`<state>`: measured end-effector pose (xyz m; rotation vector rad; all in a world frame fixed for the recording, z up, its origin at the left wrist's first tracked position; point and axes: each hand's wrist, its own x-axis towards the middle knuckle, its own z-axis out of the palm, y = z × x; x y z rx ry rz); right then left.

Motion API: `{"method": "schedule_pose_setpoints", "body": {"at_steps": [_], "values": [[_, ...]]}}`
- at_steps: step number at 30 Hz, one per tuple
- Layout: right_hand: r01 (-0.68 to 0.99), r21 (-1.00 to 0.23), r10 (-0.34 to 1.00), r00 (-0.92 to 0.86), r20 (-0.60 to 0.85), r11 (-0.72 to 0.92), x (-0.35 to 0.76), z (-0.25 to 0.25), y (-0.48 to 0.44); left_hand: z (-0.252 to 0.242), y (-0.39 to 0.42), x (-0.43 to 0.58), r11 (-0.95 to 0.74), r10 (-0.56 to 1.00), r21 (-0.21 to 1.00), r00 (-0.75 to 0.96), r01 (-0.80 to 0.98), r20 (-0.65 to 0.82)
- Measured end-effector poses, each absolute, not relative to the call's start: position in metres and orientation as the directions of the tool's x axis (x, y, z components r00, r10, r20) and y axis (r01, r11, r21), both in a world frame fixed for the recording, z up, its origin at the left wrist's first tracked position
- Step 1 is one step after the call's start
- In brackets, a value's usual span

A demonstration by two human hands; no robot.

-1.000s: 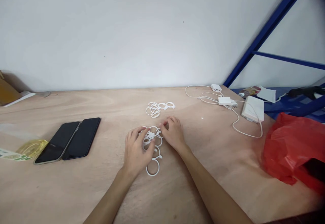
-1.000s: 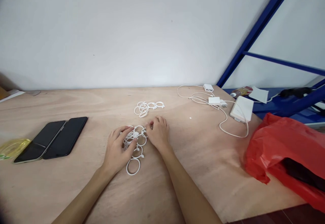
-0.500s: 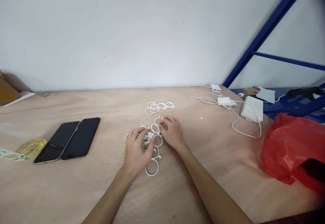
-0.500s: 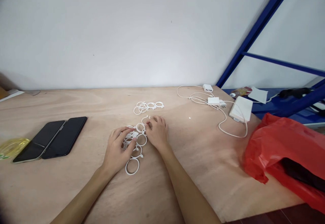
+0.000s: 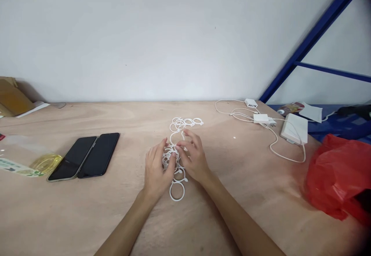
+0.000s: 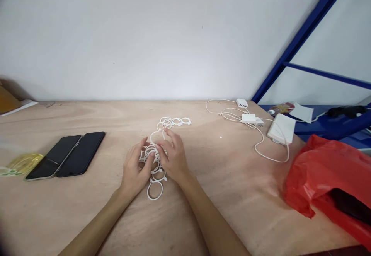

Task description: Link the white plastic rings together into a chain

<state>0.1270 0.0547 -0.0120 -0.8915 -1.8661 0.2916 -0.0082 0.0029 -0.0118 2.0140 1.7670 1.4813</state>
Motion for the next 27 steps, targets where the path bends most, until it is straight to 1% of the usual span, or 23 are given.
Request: {"method": "schedule_pose_setpoints", "body": {"at_steps": [2, 3, 6, 9, 12, 16, 19, 22, 25, 27], "values": [[0.404, -0.551, 0.672, -0.277, 0.687, 0.730, 0.122, -0.009, 0.047, -0.013, 0.003, -0.009, -0.369, 0.769, 0.615, -0.143, 0.697, 0.623], [0.374, -0.567, 0.673, -0.286, 0.682, 0.734, 0.121, -0.008, 0.044, -0.014, 0.003, -0.009, -0.389, 0.761, 0.617, -0.139, 0.684, 0.634], [0.267, -0.669, 0.720, -0.272, 0.638, 0.693, 0.118, -0.007, 0.039, -0.015, 0.003, -0.008, -0.421, 0.760, 0.630, -0.125, 0.652, 0.638], [0.165, -0.793, 0.803, -0.248, 0.542, 0.587, 0.117, -0.004, 0.036, -0.015, 0.002, -0.007, -0.402, 0.778, 0.669, -0.153, 0.625, 0.610], [0.090, -0.870, 0.860, -0.231, 0.455, 0.484, 0.117, 0.000, 0.033, -0.015, 0.002, -0.005, -0.343, 0.813, 0.745, -0.217, 0.572, 0.540], [0.016, -0.907, 0.888, -0.212, 0.408, 0.421, 0.117, 0.005, 0.031, -0.016, 0.003, -0.004, -0.232, 0.866, 0.876, -0.320, 0.423, 0.384], [-0.076, -0.927, 0.904, -0.205, 0.375, 0.367, 0.116, 0.007, 0.030, -0.015, 0.004, -0.005, -0.184, 0.868, 0.918, -0.379, 0.352, 0.320], [-0.200, -0.943, 0.940, -0.161, 0.299, 0.266, 0.115, 0.008, 0.033, -0.011, 0.004, -0.007, -0.202, 0.848, 0.897, -0.389, 0.394, 0.361], [-0.320, -0.939, 0.982, -0.101, 0.163, 0.123, 0.115, 0.007, 0.039, -0.006, 0.002, -0.007, -0.247, 0.809, 0.822, -0.357, 0.514, 0.466], [-0.388, -0.921, 0.992, -0.101, 0.069, 0.024, 0.115, 0.005, 0.043, -0.004, 0.001, -0.007, -0.285, 0.786, 0.769, -0.319, 0.572, 0.529]]}}
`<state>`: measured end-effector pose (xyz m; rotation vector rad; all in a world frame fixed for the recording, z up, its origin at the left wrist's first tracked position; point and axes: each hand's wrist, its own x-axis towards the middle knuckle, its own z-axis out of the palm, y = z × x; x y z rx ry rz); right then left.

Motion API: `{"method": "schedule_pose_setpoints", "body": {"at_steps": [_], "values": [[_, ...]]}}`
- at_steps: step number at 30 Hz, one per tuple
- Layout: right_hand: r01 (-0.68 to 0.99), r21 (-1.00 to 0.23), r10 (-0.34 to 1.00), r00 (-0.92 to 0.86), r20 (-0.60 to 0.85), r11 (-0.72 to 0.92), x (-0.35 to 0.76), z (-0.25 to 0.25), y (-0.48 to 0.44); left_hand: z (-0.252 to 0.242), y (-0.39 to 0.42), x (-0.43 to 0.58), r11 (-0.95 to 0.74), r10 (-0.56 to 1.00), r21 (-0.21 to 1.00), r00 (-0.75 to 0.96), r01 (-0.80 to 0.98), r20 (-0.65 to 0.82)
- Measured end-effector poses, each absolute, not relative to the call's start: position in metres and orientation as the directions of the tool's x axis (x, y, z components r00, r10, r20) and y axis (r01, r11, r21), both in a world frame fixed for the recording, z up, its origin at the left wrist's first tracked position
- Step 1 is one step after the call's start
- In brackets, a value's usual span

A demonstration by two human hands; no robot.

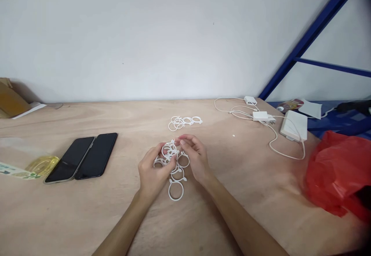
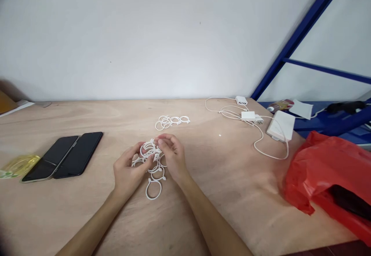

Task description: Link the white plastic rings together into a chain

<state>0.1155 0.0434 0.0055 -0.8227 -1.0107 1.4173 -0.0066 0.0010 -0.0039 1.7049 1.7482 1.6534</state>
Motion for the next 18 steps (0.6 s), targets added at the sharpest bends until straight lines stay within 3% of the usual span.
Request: {"method": "schedule_pose_setpoints", "body": {"at_steps": [5, 8, 18], "values": [[-0.468, -0.847, 0.949, -0.291, -0.122, -0.253, 0.117, 0.006, 0.047, -0.005, -0.001, -0.004, -0.403, 0.720, 0.671, -0.238, 0.622, 0.652], [-0.511, -0.781, 0.907, -0.388, -0.164, -0.360, 0.118, 0.012, 0.045, -0.007, -0.001, -0.004, -0.448, 0.705, 0.660, -0.215, 0.603, 0.675], [-0.560, -0.739, 0.890, -0.439, -0.120, -0.376, 0.115, 0.011, 0.043, -0.008, -0.003, -0.002, -0.439, 0.771, 0.742, -0.212, 0.507, 0.601]]}}
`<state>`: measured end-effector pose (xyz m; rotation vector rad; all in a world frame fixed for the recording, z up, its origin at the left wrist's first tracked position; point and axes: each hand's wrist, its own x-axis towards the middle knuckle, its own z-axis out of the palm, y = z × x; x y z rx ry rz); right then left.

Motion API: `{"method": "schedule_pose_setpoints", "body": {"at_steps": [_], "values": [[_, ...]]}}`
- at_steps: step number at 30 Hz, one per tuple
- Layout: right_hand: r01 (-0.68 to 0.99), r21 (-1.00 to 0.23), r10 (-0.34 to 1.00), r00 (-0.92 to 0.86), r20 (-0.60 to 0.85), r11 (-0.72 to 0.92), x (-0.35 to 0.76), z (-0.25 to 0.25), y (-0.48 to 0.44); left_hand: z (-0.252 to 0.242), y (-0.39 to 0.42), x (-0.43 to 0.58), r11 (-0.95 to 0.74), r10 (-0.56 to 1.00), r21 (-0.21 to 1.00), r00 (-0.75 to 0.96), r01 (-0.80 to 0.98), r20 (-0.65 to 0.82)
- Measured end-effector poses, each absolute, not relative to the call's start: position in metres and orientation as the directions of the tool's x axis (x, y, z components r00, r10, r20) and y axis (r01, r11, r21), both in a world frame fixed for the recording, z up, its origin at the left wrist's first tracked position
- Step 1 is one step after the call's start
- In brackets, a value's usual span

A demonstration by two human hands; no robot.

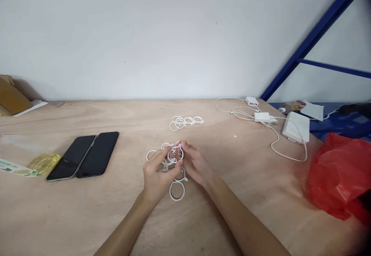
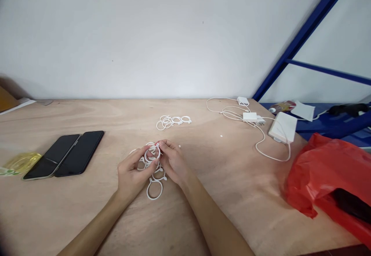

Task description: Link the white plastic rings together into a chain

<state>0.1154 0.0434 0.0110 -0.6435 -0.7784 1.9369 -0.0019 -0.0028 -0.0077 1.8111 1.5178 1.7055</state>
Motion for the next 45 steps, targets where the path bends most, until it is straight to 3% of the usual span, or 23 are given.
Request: {"method": "schedule_pose_setpoints", "body": {"at_steps": [13, 17, 20, 24, 31, 37, 45], "values": [[-0.537, -0.789, 0.922, -0.375, -0.095, -0.299, 0.113, 0.008, 0.045, -0.005, -0.002, -0.003, -0.437, 0.781, 0.714, -0.163, 0.547, 0.603], [-0.360, -0.918, 0.969, -0.229, -0.087, -0.168, 0.119, 0.004, 0.052, -0.008, 0.001, -0.005, -0.432, 0.751, 0.652, -0.152, 0.623, 0.643], [-0.016, -0.999, 0.999, 0.021, 0.037, 0.037, 0.129, -0.005, 0.061, -0.011, 0.003, -0.006, -0.350, 0.770, 0.594, -0.139, 0.724, 0.623], [0.438, -0.876, 0.964, 0.067, 0.256, 0.202, 0.145, -0.019, 0.075, -0.014, 0.002, -0.007, -0.253, 0.812, 0.496, -0.096, 0.831, 0.576], [0.785, -0.608, 0.990, -0.042, 0.135, 0.116, 0.147, -0.011, 0.096, -0.013, 0.000, -0.006, -0.221, 0.844, 0.498, -0.091, 0.838, 0.528], [0.834, -0.461, 0.946, -0.323, 0.041, 0.304, 0.131, -0.001, 0.114, -0.014, 0.001, -0.007, -0.231, 0.839, 0.503, -0.091, 0.833, 0.536], [0.859, -0.412, 0.942, -0.334, -0.003, 0.304, 0.130, -0.002, 0.110, -0.013, 0.001, -0.006, -0.264, 0.825, 0.507, -0.080, 0.821, 0.559]]}}
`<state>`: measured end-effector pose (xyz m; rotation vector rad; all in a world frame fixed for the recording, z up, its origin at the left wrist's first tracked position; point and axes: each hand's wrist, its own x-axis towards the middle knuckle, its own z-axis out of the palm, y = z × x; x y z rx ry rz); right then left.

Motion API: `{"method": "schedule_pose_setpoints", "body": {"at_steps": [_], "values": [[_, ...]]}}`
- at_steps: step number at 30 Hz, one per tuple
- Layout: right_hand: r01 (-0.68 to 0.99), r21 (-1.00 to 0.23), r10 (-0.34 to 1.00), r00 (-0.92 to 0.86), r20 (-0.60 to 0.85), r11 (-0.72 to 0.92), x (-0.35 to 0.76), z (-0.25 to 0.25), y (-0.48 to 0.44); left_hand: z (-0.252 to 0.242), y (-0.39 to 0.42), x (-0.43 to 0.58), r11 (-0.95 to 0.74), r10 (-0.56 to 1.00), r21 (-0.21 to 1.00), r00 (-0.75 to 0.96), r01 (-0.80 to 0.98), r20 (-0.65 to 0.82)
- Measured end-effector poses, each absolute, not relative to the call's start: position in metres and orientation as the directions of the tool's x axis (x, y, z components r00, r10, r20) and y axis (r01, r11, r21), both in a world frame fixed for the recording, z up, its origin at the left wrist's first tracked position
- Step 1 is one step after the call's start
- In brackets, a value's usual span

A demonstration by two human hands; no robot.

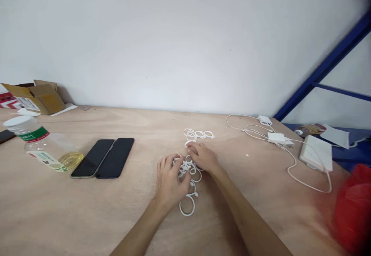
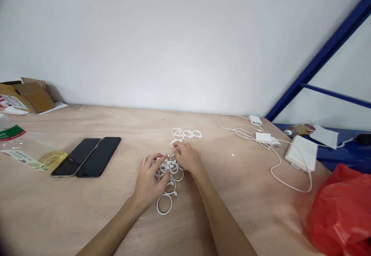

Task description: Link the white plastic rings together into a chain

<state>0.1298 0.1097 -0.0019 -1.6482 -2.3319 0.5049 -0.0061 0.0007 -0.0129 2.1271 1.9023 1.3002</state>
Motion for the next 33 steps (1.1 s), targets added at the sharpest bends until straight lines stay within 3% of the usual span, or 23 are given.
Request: {"method": "schedule_pose_setpoints", "body": {"at_steps": [7, 11, 17, 24, 28, 33], "values": [[0.855, -0.465, 0.969, -0.242, 0.038, 0.232, 0.126, -0.005, 0.106, -0.012, 0.001, -0.007, -0.273, 0.825, 0.519, -0.080, 0.810, 0.559], [0.786, -0.581, 0.977, -0.183, 0.110, 0.213, 0.128, -0.013, 0.104, -0.013, 0.001, -0.007, -0.276, 0.824, 0.520, -0.079, 0.809, 0.560], [0.413, -0.859, 0.949, -0.053, 0.309, 0.303, 0.138, -0.018, 0.095, -0.012, 0.003, -0.009, -0.294, 0.797, 0.530, -0.102, 0.796, 0.595], [0.241, -0.837, 0.869, -0.199, 0.453, 0.491, 0.126, -0.009, 0.053, -0.009, 0.004, -0.014, -0.293, 0.783, 0.599, -0.173, 0.745, 0.598], [0.123, -0.874, 0.867, -0.251, 0.430, 0.469, 0.113, -0.008, 0.038, -0.008, 0.003, -0.013, -0.348, 0.821, 0.662, -0.125, 0.664, 0.557], [-0.033, -0.962, 0.922, -0.278, 0.269, 0.271, 0.109, -0.006, 0.036, -0.007, 0.002, -0.011, -0.398, 0.834, 0.724, -0.108, 0.564, 0.542]]}}
